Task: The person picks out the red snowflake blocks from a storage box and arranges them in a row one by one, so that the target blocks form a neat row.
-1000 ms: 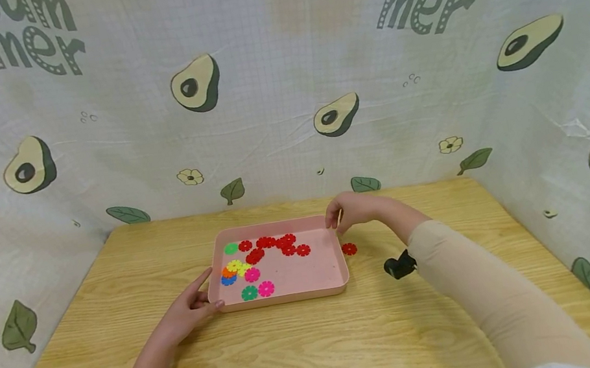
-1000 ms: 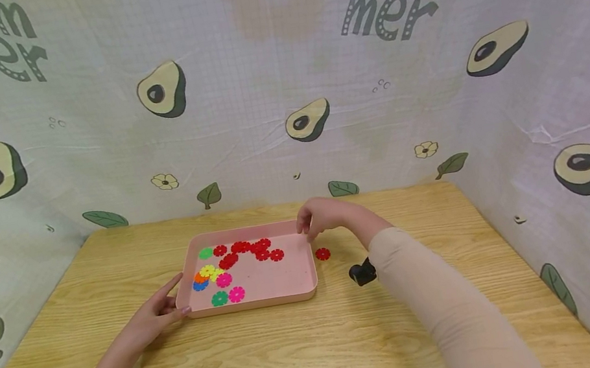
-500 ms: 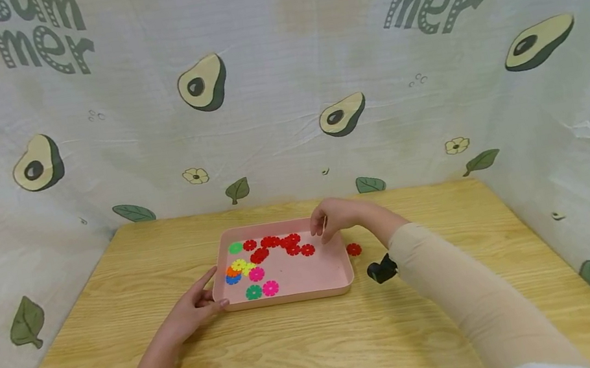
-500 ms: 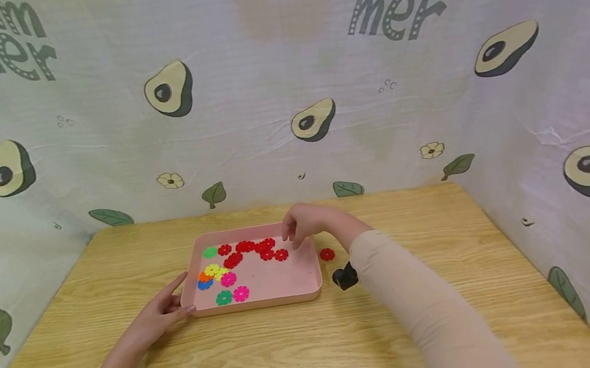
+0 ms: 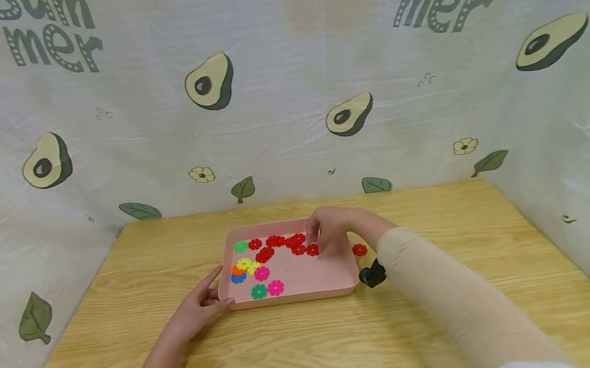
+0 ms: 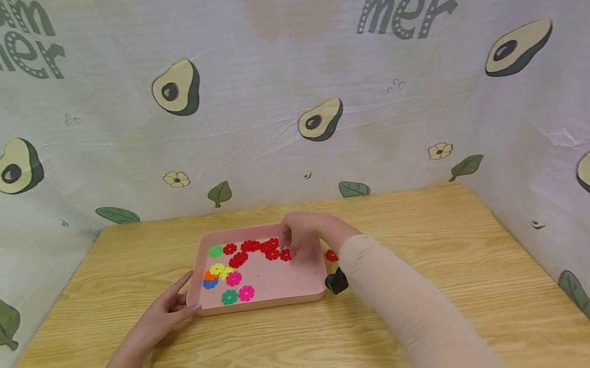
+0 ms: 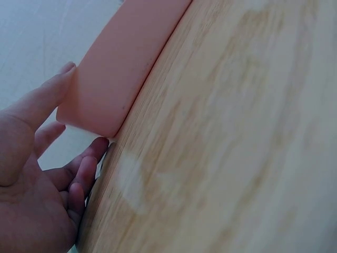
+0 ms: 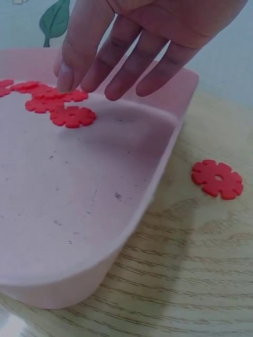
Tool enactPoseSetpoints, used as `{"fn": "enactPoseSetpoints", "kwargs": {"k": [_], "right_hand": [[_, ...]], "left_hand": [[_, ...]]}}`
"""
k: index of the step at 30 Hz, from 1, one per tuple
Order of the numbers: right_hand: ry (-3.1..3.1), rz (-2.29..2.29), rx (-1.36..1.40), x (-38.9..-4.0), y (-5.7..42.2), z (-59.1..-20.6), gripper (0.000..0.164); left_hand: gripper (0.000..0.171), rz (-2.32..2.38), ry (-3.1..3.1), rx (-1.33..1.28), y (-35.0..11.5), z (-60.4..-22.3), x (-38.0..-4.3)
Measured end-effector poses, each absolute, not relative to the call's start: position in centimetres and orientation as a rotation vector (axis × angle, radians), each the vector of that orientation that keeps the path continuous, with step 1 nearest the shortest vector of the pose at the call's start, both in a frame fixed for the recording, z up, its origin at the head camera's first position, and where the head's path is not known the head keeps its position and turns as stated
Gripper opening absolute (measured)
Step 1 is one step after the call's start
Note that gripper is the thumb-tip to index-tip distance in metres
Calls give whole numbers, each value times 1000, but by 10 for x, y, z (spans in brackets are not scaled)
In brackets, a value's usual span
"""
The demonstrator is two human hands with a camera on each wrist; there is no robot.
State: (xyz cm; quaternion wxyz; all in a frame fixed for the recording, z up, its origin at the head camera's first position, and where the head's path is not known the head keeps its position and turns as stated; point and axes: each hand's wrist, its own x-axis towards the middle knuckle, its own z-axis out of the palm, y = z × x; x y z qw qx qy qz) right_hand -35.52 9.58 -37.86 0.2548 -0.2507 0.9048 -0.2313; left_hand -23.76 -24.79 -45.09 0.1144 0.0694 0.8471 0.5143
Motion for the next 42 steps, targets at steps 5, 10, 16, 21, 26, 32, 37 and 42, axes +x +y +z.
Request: {"fn": "enactPoseSetpoints", "kwargs": {"k": [5,10,16,21,26,32,37,42], "right_hand": [[2464,-620,-654,-355,92,-382,18],[2467,-622,-633,-355,89,-386,20],[2473,-615,-589,-355,86,-389,23],[2482,-592,-568,-357,84,-394,26],[2488,-585,-535,-358,82,-397,27],[2497,-587,-544,-357,81,-397,26],[2482,-613,-532,-356,81,-397,23],[2479,-616,-548,-357,82,-397,23]], "left_hand": [[82,1506,2484,203,-247,-450,-236],[82,1501,2489,194,-247,-450,-236],[82,1505,2495,183,-248,-451,-237],[82,1501,2499,188,-247,-452,-237],[83,1504,2497,197,-248,-452,-237],[83,1493,2503,184,-247,-452,-237],[83,1501,2493,183,-247,-451,-237],[82,1503,2490,194,-248,-452,-238]]}}
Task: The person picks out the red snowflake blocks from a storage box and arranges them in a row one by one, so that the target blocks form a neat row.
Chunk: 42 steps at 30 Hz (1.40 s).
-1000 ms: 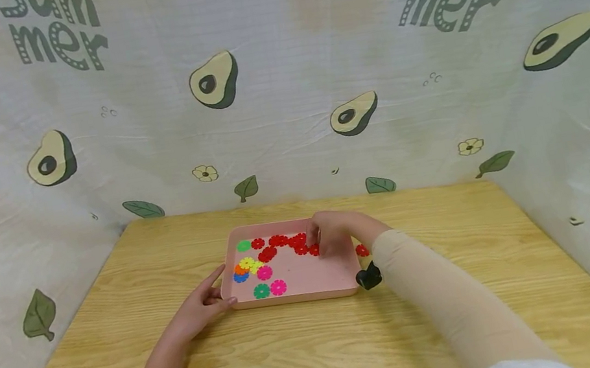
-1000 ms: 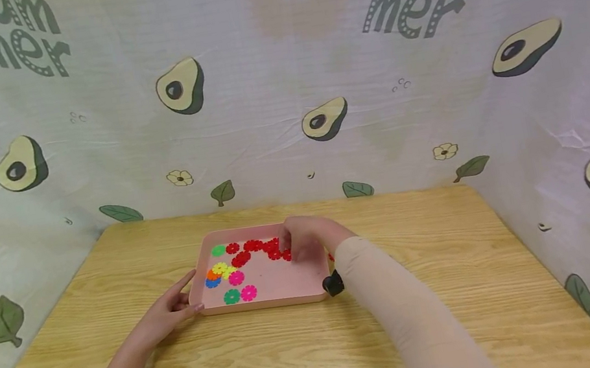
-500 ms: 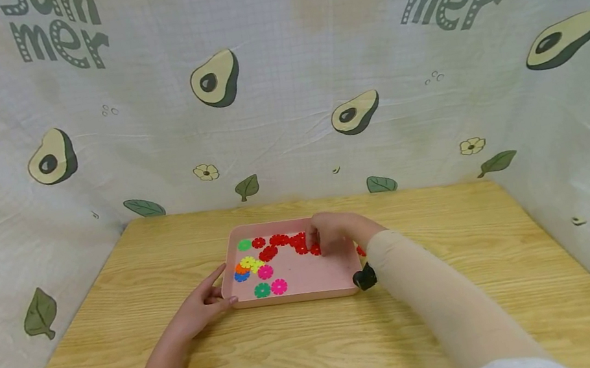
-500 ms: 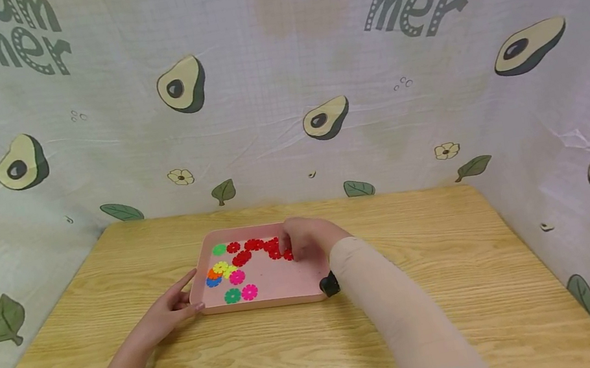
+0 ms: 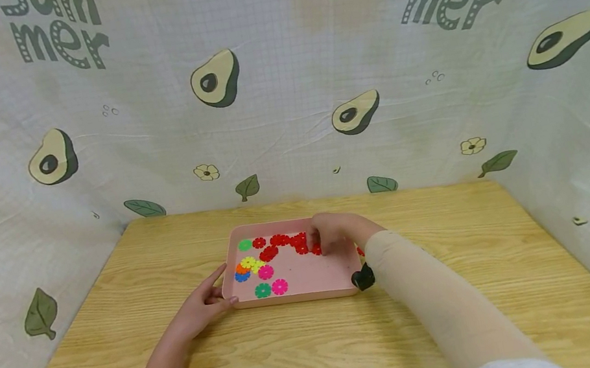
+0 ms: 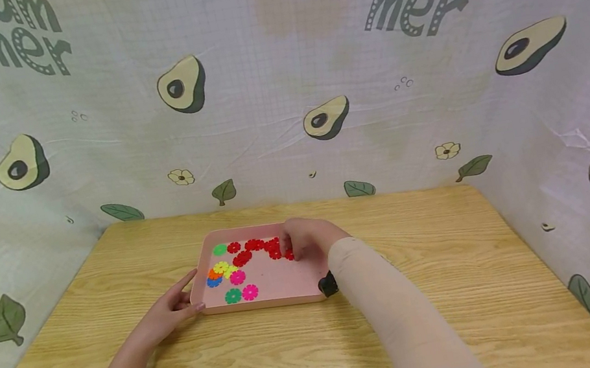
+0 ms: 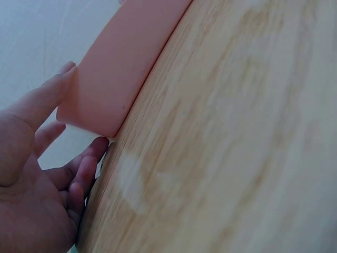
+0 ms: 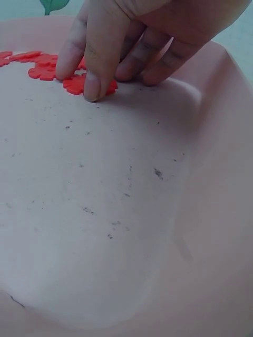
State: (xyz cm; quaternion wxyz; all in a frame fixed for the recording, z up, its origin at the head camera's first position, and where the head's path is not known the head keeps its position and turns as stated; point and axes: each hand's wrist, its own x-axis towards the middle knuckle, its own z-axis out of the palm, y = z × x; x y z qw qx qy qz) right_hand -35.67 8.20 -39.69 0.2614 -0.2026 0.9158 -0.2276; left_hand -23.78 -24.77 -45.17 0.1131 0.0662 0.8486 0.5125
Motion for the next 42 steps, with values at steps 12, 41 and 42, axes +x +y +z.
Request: {"fn": "enactPoseSetpoints", "kwargs": {"k": [12,41,42], "right_hand": [[2477,-589,-578,-357,84,-396,20],[2403,-600,-707,-359,102,-386,14],[2403,-593,-719,-359,103,-386,14]], "left_hand": [[82,1503,2490,192,-246,-450,-238],[81,1503,2493,205,-247,-452,-238],[82,1503,2493,204,-247,-452,-237]]}}
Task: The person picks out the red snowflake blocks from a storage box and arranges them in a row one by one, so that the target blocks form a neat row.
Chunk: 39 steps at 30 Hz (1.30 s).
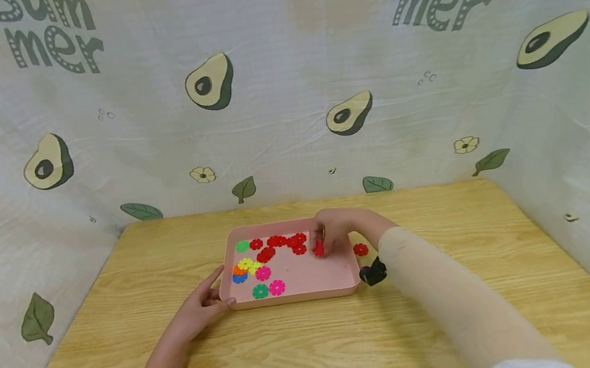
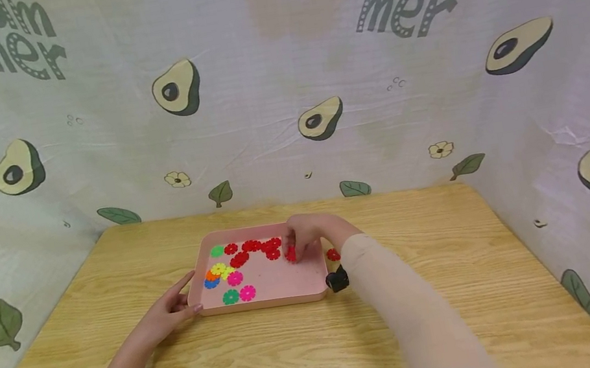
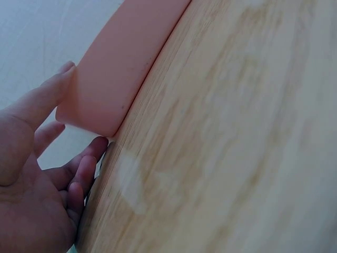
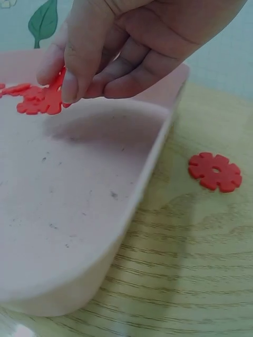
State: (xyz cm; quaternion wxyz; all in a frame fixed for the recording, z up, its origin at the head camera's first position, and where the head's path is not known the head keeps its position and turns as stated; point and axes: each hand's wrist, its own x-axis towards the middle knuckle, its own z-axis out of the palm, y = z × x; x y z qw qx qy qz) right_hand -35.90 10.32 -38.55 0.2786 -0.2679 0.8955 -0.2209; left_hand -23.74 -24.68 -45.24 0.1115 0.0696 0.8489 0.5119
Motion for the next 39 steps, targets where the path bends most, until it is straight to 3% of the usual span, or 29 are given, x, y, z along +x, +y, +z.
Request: {"fn": "enactPoseSetpoints", "kwargs": {"k": [8,23,39], "right_hand": [[2400,-644,-734,-353,120,-377,20],[2378,-819,-786,-338,158,-362,16],[2433,-894,-742,-328,208,-370,21]], "left_hand": [[82,1500,2491,212,-247,-454,-238],[81,1482,2498,233,-247,-452,-237],[82,1470,2504,221,-246,-451,-235]]}}
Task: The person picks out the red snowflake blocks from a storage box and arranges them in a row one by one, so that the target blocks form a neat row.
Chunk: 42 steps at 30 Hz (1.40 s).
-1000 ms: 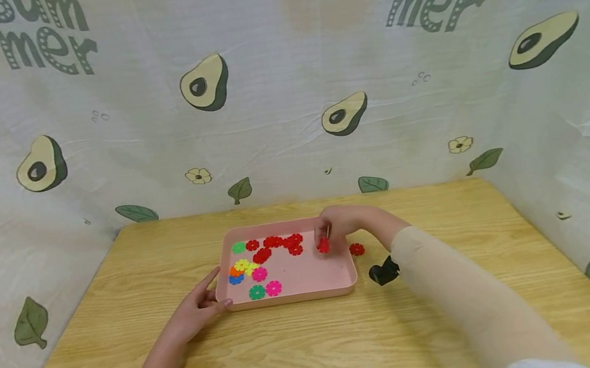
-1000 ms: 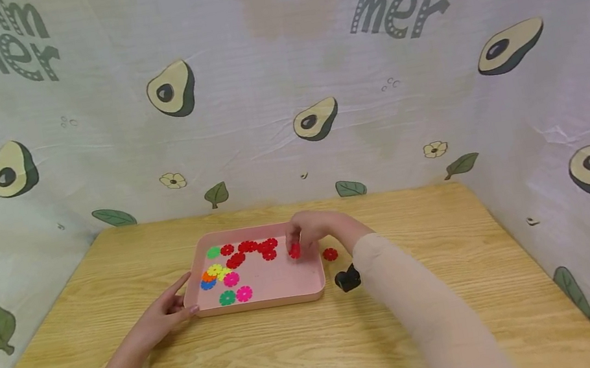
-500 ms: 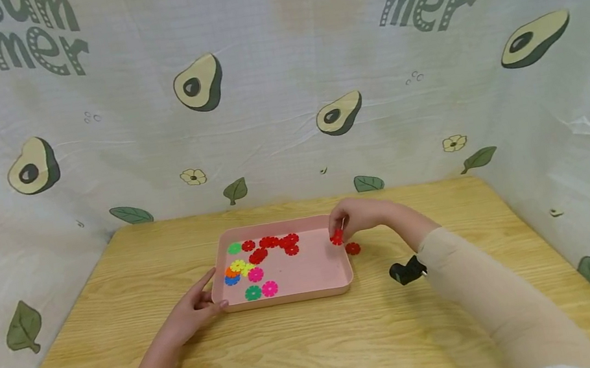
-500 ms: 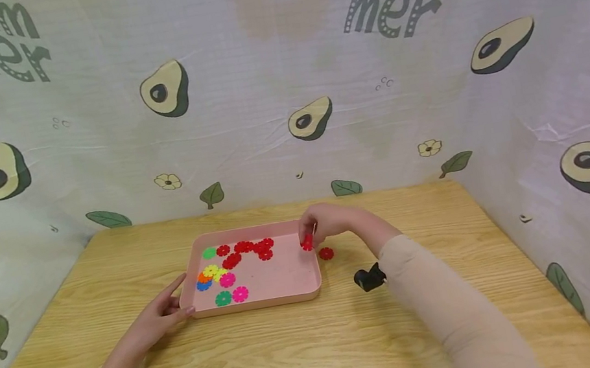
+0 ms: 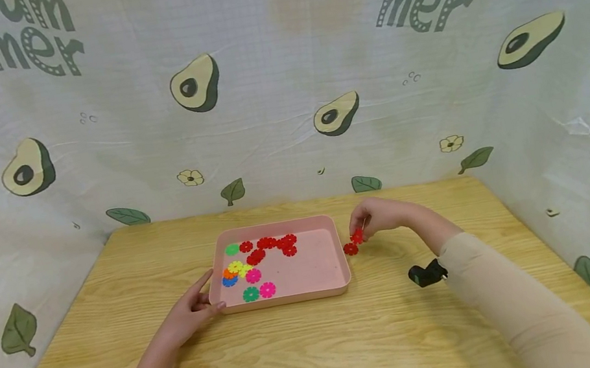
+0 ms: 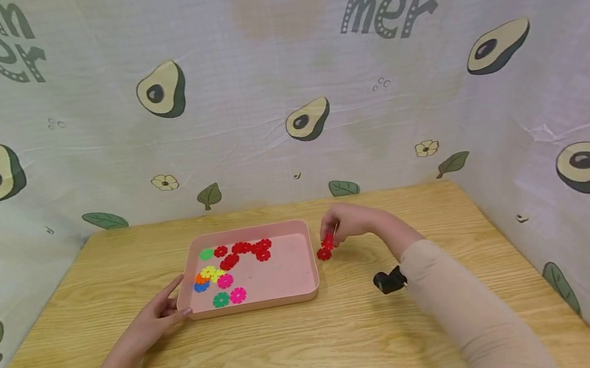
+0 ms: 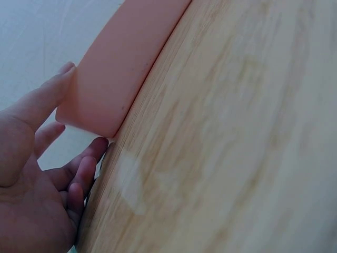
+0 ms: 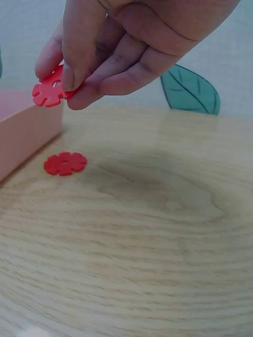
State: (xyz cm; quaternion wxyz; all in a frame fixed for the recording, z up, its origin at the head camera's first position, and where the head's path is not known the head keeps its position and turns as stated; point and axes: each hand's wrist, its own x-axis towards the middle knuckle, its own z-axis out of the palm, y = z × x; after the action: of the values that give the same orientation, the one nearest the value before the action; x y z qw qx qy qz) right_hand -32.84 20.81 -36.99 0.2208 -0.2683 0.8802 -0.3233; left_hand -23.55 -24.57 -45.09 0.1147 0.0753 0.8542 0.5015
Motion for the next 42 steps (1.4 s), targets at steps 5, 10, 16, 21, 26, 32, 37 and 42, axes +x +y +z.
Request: {"fn": "enactPoseSetpoints", "kwargs": {"k": [5,10,16,21,26,32,37,42], "right_hand": [[2452,-910,-701,-329,219,-380,23],[2478,-901,-641,-329,226,-390,22],[2461,-932,-576,-328,230,-400,18],[2452,-958,-524,-330,231,-410,19],[2462,-952,-513,-332,231,-415,16],[2513,-877,-512,-334,229,-418,18],[2538,-820,-557,-333,226,-416,20],[2547,-790,-567,-334,223,-415,21]], "left_hand": [[81,1499,2492,254,-247,-451,-236],[81,1510,2482,261,-248,-450,-236],[81,1513,2472,264,-247,-449,-235],[80,1526,2467,282,-248,-449,-236],[80,1528,2470,284,-248,-450,-237],[80,1509,2484,269,-249,-452,-238],[81,1512,2481,264,-248,-452,-237],[81,1514,2484,256,-247,-451,-237]]}}
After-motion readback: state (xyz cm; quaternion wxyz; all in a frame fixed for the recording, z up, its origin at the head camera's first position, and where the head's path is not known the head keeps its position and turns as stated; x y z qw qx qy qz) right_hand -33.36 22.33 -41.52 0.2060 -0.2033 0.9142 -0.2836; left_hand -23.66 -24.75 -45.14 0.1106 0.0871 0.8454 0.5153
